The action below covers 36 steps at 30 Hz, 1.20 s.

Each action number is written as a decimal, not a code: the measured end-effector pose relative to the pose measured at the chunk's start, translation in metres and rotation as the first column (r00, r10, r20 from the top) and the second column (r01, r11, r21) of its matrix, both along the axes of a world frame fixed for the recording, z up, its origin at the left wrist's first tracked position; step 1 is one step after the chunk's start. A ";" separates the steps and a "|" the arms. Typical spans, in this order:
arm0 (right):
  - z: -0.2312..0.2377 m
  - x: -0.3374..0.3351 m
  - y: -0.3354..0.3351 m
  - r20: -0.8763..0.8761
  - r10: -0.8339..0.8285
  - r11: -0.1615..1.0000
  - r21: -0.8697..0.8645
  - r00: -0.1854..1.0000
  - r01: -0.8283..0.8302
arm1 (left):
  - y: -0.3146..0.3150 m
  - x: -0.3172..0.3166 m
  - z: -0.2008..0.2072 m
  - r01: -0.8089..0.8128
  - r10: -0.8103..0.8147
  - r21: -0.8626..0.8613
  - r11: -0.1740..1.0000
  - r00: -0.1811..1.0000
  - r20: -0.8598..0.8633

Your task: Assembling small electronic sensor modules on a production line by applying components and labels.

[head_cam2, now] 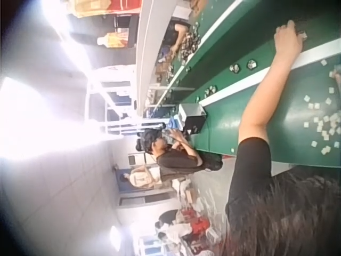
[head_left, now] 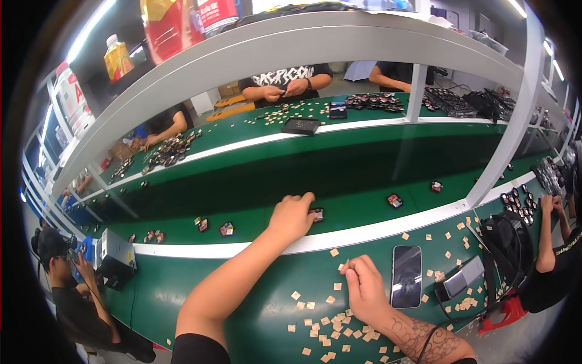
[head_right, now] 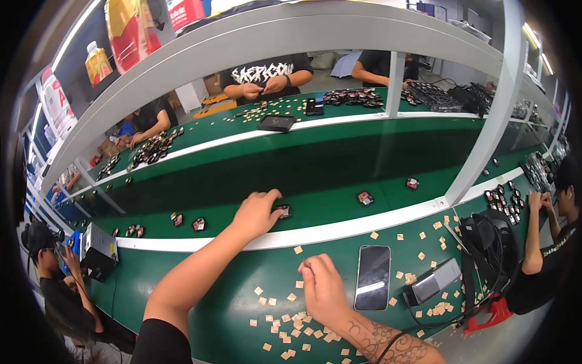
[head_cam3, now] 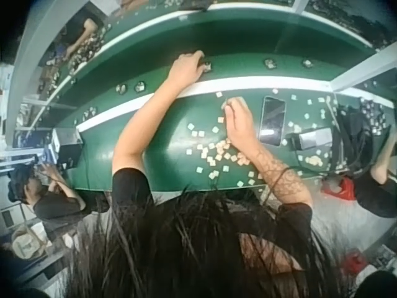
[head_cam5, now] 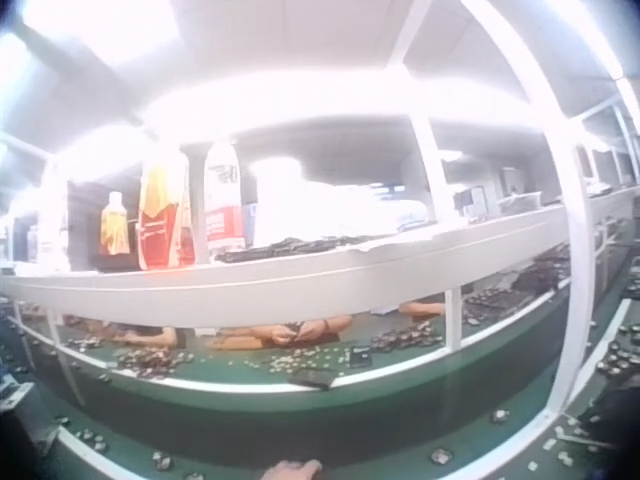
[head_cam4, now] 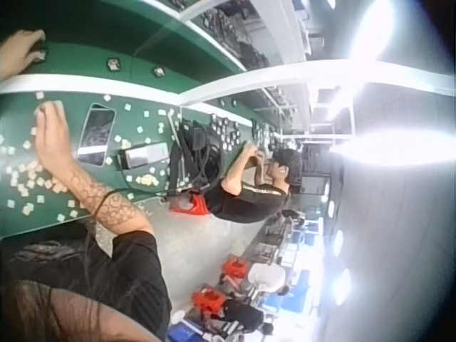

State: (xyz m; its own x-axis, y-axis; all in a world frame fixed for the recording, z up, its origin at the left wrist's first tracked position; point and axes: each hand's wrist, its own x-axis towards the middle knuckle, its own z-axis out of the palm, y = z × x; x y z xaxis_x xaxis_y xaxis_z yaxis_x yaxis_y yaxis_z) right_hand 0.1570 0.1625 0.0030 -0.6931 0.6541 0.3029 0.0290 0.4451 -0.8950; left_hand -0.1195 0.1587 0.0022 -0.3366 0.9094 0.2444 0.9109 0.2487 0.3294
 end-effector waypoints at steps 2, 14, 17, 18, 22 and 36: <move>0.002 0.001 0.003 -0.080 -0.024 0.999 -0.035 0.997 0.021 | -0.009 0.000 0.010 -0.026 0.027 -0.093 0.995 1.000 0.005; 0.009 0.007 0.004 -0.041 0.002 0.991 -0.136 0.999 -0.008 | -0.079 0.030 0.019 0.232 -0.236 0.044 0.972 0.967 0.098; 0.004 0.009 0.007 0.103 0.067 0.998 0.000 0.992 -0.068 | -0.104 0.069 0.020 0.323 -0.305 -0.064 0.944 0.932 0.194; 0.004 0.008 0.009 0.129 0.063 0.997 0.024 0.990 -0.067 | -0.110 0.078 0.019 0.340 -0.322 -0.072 0.938 0.928 0.187; 0.003 0.008 0.013 0.167 0.092 0.993 0.055 0.982 -0.103 | -0.133 0.092 0.023 0.339 -0.318 -0.075 0.938 0.925 0.207; 0.030 0.004 -0.012 0.653 0.060 0.707 0.506 0.755 -0.494 | -0.149 0.088 -0.005 0.271 -0.274 0.047 0.962 0.929 0.248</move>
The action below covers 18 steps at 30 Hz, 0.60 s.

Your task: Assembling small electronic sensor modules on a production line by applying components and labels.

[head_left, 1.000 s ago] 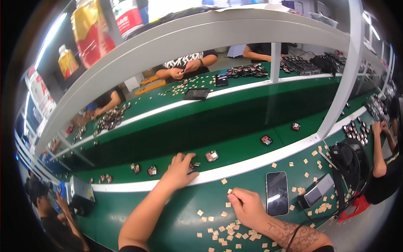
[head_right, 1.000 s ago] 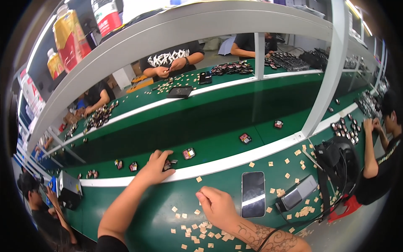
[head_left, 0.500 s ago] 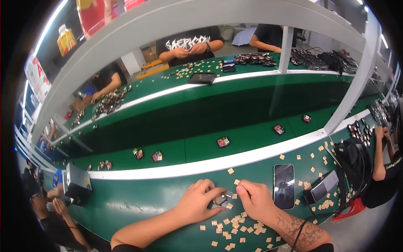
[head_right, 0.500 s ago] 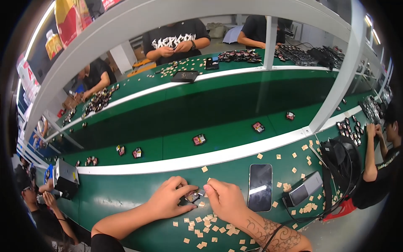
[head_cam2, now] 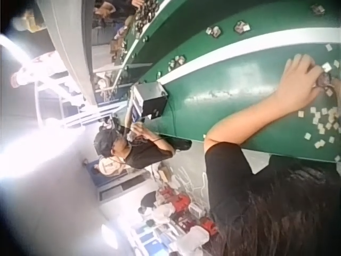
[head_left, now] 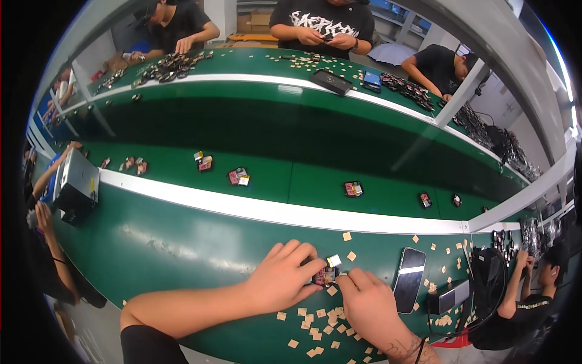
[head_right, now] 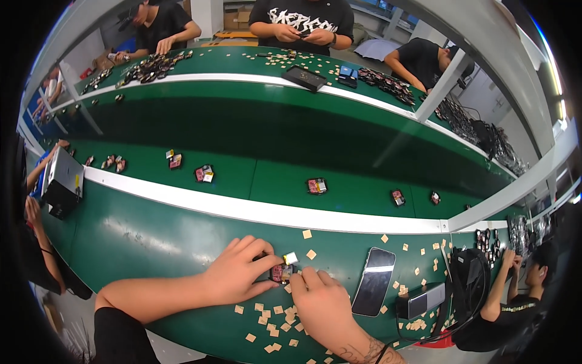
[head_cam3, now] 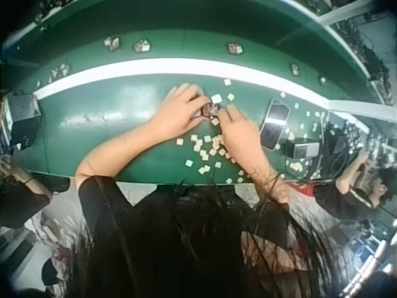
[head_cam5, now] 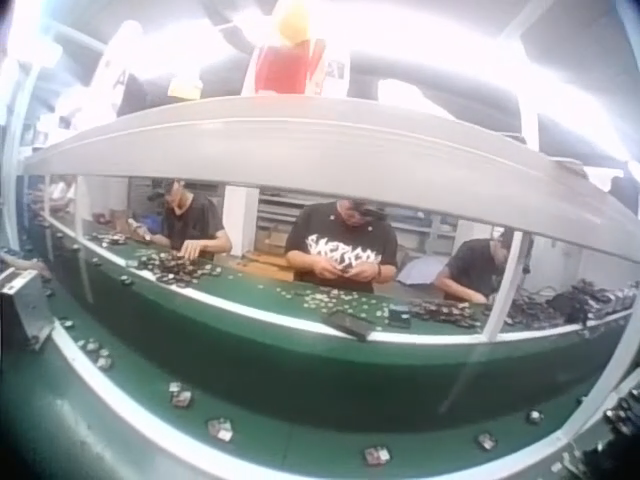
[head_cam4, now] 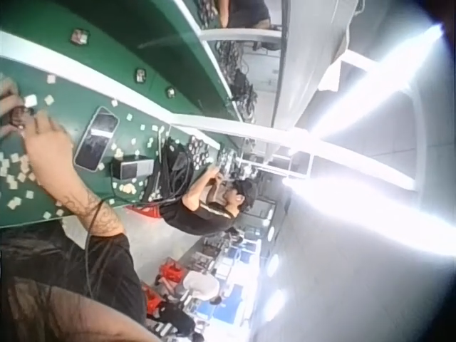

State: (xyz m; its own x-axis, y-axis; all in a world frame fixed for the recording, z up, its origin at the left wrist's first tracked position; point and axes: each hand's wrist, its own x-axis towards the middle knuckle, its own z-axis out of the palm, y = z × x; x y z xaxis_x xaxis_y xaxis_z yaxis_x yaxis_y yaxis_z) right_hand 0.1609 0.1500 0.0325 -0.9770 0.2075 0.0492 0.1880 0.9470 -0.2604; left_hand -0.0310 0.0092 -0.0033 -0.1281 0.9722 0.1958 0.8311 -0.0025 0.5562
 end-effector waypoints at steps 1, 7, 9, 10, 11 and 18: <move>-0.002 -0.002 -0.001 0.014 -0.032 0.999 -0.014 0.999 0.032 | 0.001 -0.002 0.000 0.021 -0.021 -0.014 1.000 1.000 0.003; -0.011 -0.005 0.001 -0.088 -0.250 0.909 -0.363 0.964 0.203 | -0.003 0.001 -0.002 0.015 -0.015 -0.019 1.000 1.000 -0.026; -0.011 -0.006 0.006 -0.087 -0.367 0.813 -0.514 0.926 0.274 | -0.004 0.002 -0.001 0.009 -0.011 -0.038 0.999 0.999 -0.047; -0.012 -0.009 0.010 -0.115 -0.397 0.774 -0.576 0.911 0.265 | -0.003 0.001 -0.001 0.016 -0.016 -0.010 1.000 0.999 -0.049; -0.015 -0.011 0.013 -0.140 -0.429 0.731 -0.635 0.892 0.251 | -0.002 0.001 -0.001 0.024 -0.023 0.018 1.000 0.998 -0.050; -0.028 -0.013 0.017 -0.126 -0.298 0.731 -0.667 0.946 0.141 | -0.002 0.002 -0.007 0.144 -0.144 0.025 0.989 0.990 0.005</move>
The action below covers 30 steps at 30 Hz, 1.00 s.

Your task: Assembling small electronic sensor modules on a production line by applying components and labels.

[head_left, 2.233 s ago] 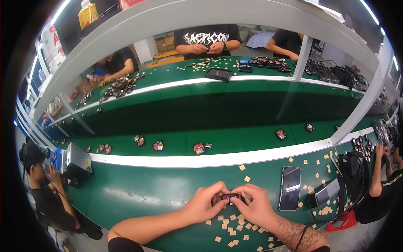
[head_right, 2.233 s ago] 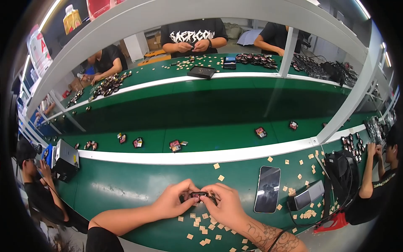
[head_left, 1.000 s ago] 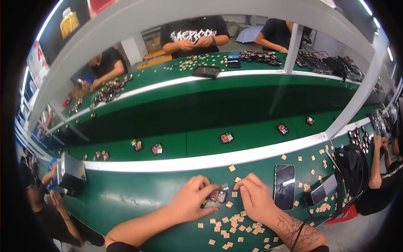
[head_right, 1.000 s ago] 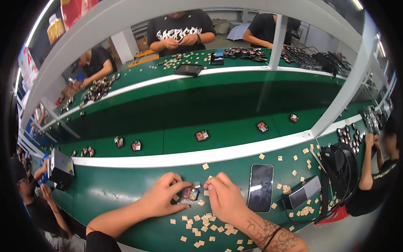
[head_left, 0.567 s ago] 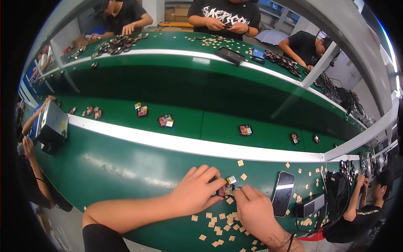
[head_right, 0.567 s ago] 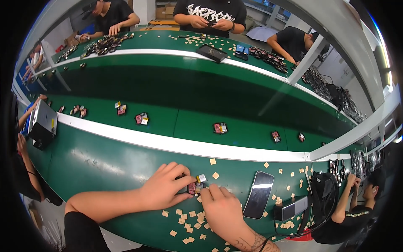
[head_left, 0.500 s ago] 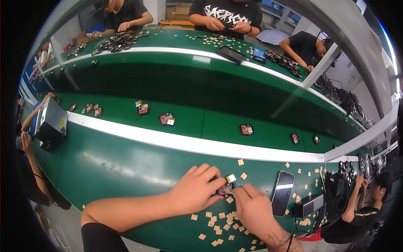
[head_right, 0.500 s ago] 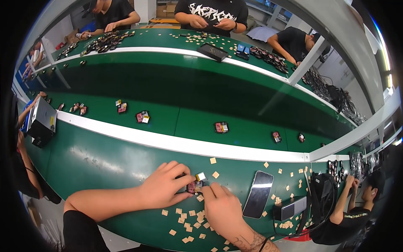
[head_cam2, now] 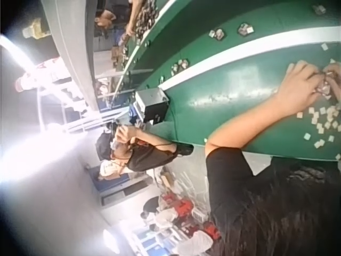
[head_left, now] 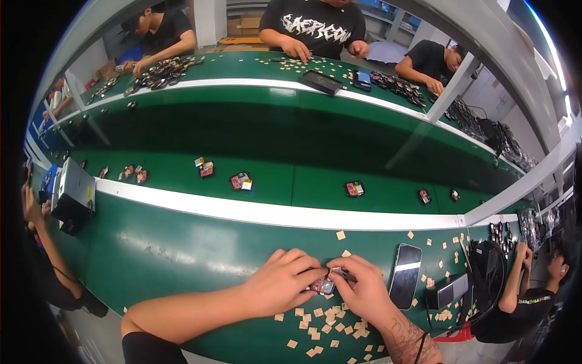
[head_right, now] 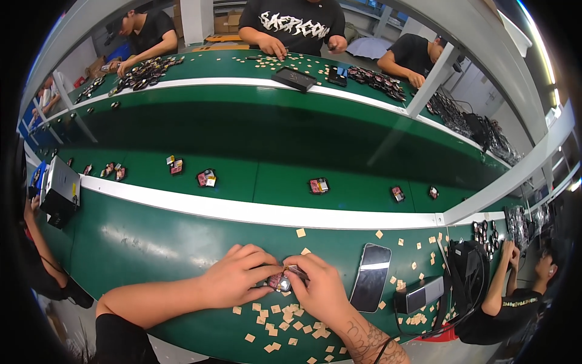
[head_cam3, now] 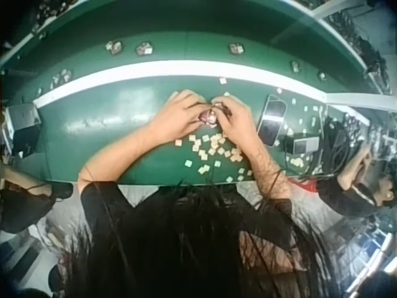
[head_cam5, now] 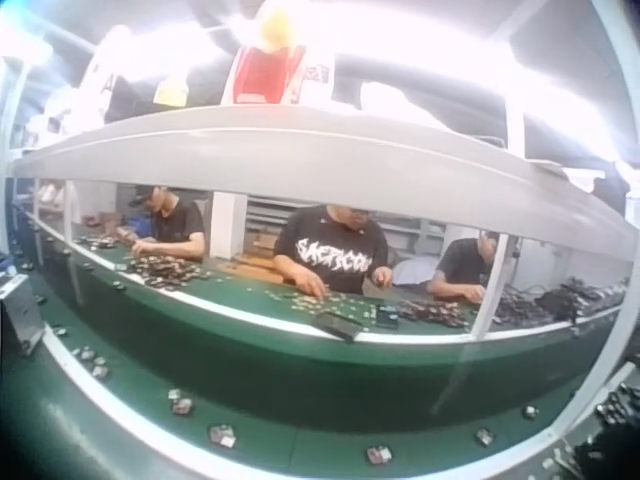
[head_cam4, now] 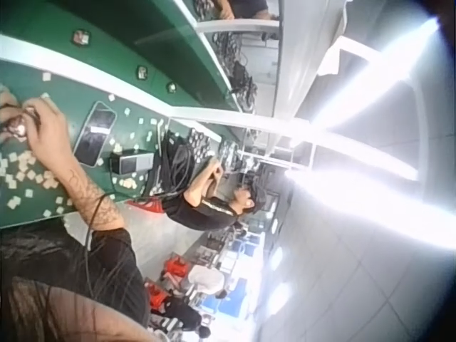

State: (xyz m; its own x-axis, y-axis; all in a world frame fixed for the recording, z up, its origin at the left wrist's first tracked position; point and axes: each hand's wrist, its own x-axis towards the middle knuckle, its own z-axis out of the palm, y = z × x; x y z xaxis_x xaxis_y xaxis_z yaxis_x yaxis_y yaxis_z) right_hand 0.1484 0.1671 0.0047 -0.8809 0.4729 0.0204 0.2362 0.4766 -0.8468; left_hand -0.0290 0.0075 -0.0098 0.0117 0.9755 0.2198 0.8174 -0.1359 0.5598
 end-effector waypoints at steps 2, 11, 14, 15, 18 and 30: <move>0.006 0.000 -0.001 -0.015 0.005 1.000 -0.025 1.000 -0.006 | -0.001 -0.002 0.000 -0.010 0.010 -0.003 1.000 1.000 0.026; -0.007 0.012 0.009 -0.131 0.196 0.974 0.141 0.972 -0.178 | 0.000 -0.006 -0.005 -0.010 -0.007 0.101 0.995 0.987 0.162; 0.006 0.011 0.010 -0.025 0.162 0.982 0.101 0.987 -0.158 | 0.001 -0.008 -0.005 0.025 -0.047 0.122 0.992 0.983 0.179; 0.011 0.011 0.011 0.011 0.176 0.983 0.043 0.984 -0.176 | 0.001 -0.009 -0.006 0.025 -0.046 0.123 0.992 0.983 0.179; 0.012 0.012 0.013 0.034 0.212 0.977 -0.028 0.977 -0.211 | -0.003 -0.010 -0.008 0.051 -0.068 0.111 0.993 0.986 0.155; 0.020 0.015 0.022 0.117 0.218 0.974 -0.084 0.969 -0.209 | -0.009 -0.006 -0.004 0.109 -0.096 0.078 0.991 0.983 -0.157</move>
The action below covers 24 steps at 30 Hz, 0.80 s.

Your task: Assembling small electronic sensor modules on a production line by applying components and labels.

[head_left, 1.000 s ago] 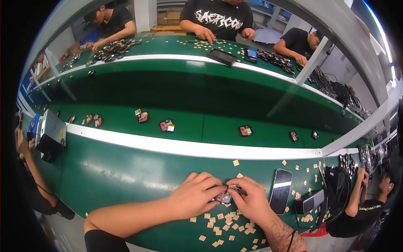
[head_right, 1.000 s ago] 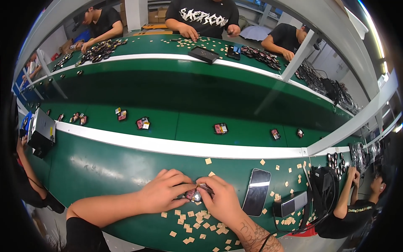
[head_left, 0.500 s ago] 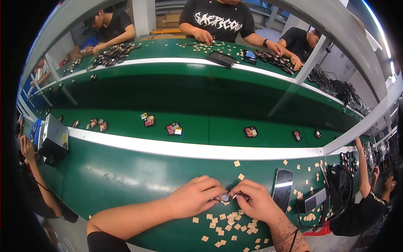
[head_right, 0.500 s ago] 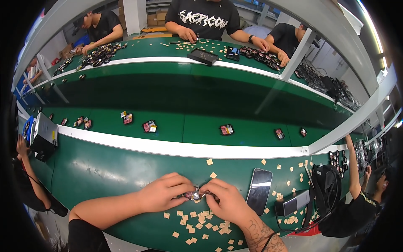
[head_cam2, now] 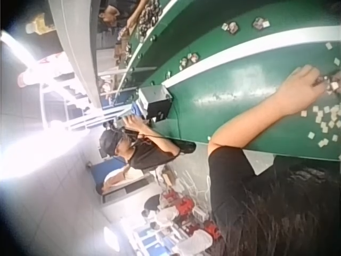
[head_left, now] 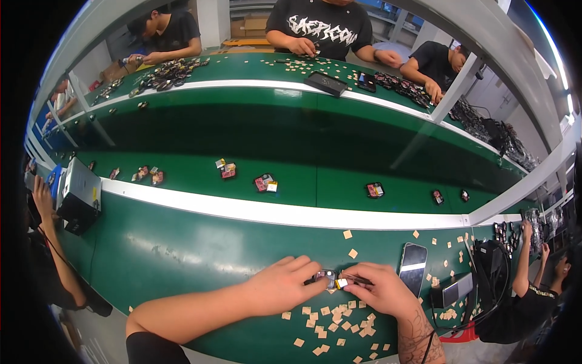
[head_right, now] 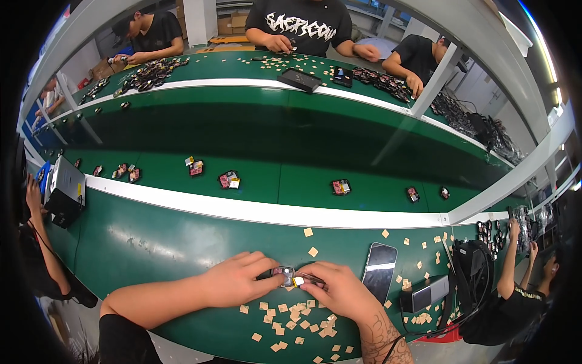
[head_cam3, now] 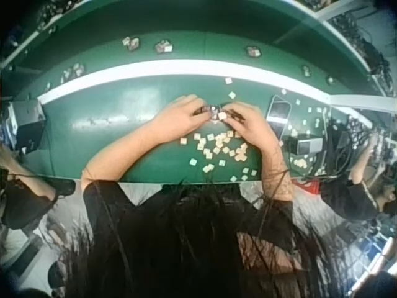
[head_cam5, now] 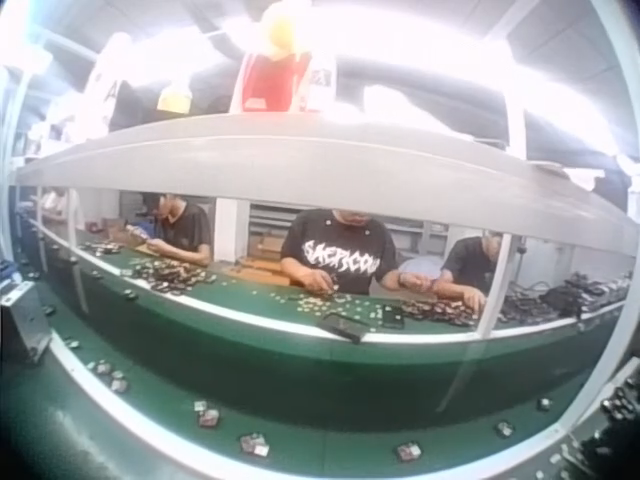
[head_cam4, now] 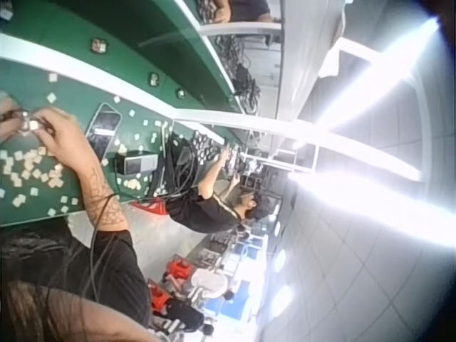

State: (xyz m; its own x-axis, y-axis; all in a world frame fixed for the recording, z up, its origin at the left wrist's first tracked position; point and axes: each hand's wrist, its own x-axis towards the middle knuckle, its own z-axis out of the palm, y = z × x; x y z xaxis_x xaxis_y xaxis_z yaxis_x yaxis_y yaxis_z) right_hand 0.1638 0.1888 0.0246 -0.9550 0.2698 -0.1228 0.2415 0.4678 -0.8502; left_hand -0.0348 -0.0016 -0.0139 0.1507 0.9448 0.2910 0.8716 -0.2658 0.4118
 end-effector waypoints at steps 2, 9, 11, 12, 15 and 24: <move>0.001 -0.001 0.000 -0.003 0.012 1.000 0.012 1.000 -0.012 | 0.000 0.000 0.000 0.025 -0.026 -0.010 1.000 0.997 -0.078; -0.001 -0.010 -0.021 -0.160 0.061 0.960 0.281 0.985 -0.014 | 0.000 -0.001 0.003 0.010 -0.011 -0.005 1.000 0.993 -0.117; 0.000 -0.012 -0.026 -0.176 0.074 0.947 0.320 0.982 -0.014 | 0.000 -0.001 0.001 0.000 0.001 0.012 1.000 0.999 -0.050; 0.000 -0.012 -0.028 -0.172 0.083 0.944 0.328 0.982 -0.022 | 0.000 0.000 0.001 0.000 0.000 0.009 1.000 0.999 -0.048; -0.003 -0.012 -0.029 -0.173 0.076 0.944 0.330 0.982 -0.015 | 0.001 -0.001 0.000 -0.026 0.026 0.013 1.000 1.000 0.018; -0.007 -0.008 -0.032 -0.079 -0.094 0.985 0.141 0.992 0.104 | 0.000 0.001 0.003 -0.051 0.055 -0.035 0.998 0.991 0.119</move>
